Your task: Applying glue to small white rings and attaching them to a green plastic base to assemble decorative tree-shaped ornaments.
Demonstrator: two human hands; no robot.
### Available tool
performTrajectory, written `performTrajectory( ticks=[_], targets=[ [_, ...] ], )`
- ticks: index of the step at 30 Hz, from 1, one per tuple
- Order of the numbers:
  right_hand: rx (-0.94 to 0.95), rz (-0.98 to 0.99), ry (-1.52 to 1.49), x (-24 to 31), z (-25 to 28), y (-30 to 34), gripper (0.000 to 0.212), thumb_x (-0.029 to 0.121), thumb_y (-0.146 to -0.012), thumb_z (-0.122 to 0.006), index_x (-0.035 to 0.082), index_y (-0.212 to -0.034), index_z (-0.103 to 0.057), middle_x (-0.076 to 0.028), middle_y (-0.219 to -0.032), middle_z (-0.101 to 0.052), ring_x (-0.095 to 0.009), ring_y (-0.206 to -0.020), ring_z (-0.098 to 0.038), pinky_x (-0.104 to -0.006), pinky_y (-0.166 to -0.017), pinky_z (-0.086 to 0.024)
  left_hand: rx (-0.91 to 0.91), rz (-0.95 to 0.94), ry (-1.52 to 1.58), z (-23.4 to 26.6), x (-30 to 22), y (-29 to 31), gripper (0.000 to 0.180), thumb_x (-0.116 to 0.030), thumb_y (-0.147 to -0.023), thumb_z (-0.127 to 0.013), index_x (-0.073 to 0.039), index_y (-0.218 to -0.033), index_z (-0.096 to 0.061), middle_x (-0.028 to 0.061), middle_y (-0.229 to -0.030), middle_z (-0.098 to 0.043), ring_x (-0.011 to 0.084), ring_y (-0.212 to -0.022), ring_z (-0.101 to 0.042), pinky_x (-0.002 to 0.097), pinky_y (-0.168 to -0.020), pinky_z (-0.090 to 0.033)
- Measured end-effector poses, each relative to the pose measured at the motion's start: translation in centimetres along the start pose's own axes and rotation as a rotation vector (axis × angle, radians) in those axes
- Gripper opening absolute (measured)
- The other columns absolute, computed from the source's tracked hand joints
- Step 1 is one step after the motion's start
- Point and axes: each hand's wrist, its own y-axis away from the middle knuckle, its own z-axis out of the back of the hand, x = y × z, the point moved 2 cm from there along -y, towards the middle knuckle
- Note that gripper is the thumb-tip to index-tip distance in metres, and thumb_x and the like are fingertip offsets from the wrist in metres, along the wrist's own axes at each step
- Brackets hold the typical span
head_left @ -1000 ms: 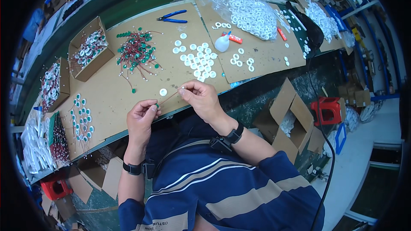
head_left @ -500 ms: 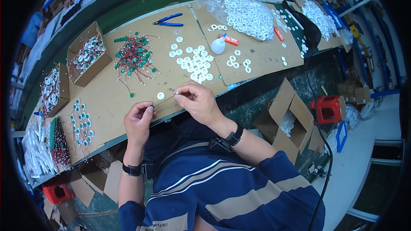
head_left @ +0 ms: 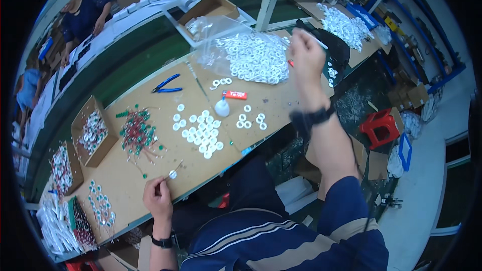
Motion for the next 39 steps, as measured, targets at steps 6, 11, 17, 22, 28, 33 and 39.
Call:
performTrajectory(
  ticks=[6, 11, 17, 22, 28, 33, 39],
  targets=[
    [-0.203, 0.068, 0.424, -17.9, 6.6, -26.0, 0.025, 0.019, -0.096, -0.067, 0.004, -0.112, -0.078, -0.012, -0.095, -0.078, -0.023, -0.086, -0.074, -0.0354, -0.079, -0.058, -0.124, 0.075, -0.136, -7.0, 0.6, -2.8, 0.01, -0.001, -0.1, -0.063, 0.001, -0.108, -0.069, 0.0083, -0.101, -0.067, 0.0162, -0.089, -0.062, 0.0276, -0.082, -0.051],
    [-0.026, 0.148, 0.947, -27.1, 12.6, -36.5, 0.027, 0.021, -0.096, -0.064, 0.01, -0.114, -0.079, -0.018, -0.109, -0.078, -0.033, -0.101, -0.075, -0.0415, -0.092, -0.057, -0.103, 0.087, -0.346, -11.8, 0.9, -4.6, 0.014, -0.002, -0.103, -0.057, 0.002, -0.114, -0.064, 0.0116, -0.107, -0.065, 0.0213, -0.098, -0.063, 0.0323, -0.09, -0.051],
    [-0.017, 0.189, 0.931, -30.3, 18.4, -39.4, 0.028, 0.022, -0.096, -0.063, 0.011, -0.116, -0.079, -0.018, -0.111, -0.077, -0.035, -0.103, -0.074, -0.0427, -0.094, -0.057, -0.144, 0.092, -0.436, -16.3, -1.8, -5.0, 0.014, -0.002, -0.105, -0.051, 0.003, -0.111, -0.063, 0.0135, -0.106, -0.064, 0.0259, -0.103, -0.062, 0.0355, -0.096, -0.049],
    [0.105, 0.228, 0.987, -27.8, 21.9, -35.4, 0.028, 0.02, -0.097, -0.062, 0.01, -0.117, -0.078, -0.018, -0.111, -0.077, -0.035, -0.103, -0.073, -0.0427, -0.095, -0.056, -0.014, -0.025, -0.537, -17.6, -4.8, -4.1, 0.015, 0.0, -0.104, -0.049, 0.004, -0.111, -0.061, 0.0159, -0.104, -0.063, 0.0299, -0.101, -0.062, 0.0379, -0.094, -0.049],
    [0.321, 0.335, 1.07, -27.1, 18.2, -33.1, 0.025, 0.018, -0.098, -0.061, 0.009, -0.113, -0.078, -0.02, -0.108, -0.076, -0.038, -0.101, -0.073, -0.0458, -0.094, -0.057, 0.17, -0.076, -0.537, -15.5, -1.7, -6.8, 0.015, 0.0, -0.102, -0.049, 0.004, -0.111, -0.061, 0.0176, -0.102, -0.062, 0.032, -0.096, -0.061, 0.0401, -0.09, -0.05],
    [0.422, 0.422, 1.24, -34.8, 13.1, -44.1, 0.028, 0.017, -0.098, -0.06, 0.005, -0.116, -0.077, -0.021, -0.11, -0.076, -0.039, -0.101, -0.072, -0.044, -0.094, -0.056, 0.051, -0.103, -0.522, -16.7, 3.6, -9.2, 0.014, -0.003, -0.106, -0.043, 0.003, -0.108, -0.055, 0.017, -0.1, -0.056, 0.0289, -0.096, -0.056, 0.0358, -0.093, -0.047],
    [0.605, 0.34, 1.443, -44.0, 7.0, -59.5, 0.029, 0.016, -0.099, -0.058, 0.005, -0.118, -0.076, -0.022, -0.113, -0.075, -0.04, -0.104, -0.071, -0.0461, -0.096, -0.056, 0.216, -0.148, -0.646, -17.2, 4.0, -16.5, 0.017, -0.011, -0.109, -0.046, 0.002, -0.11, -0.057, 0.0128, -0.102, -0.058, 0.023, -0.096, -0.057, 0.0329, -0.091, -0.047]
  ],
)
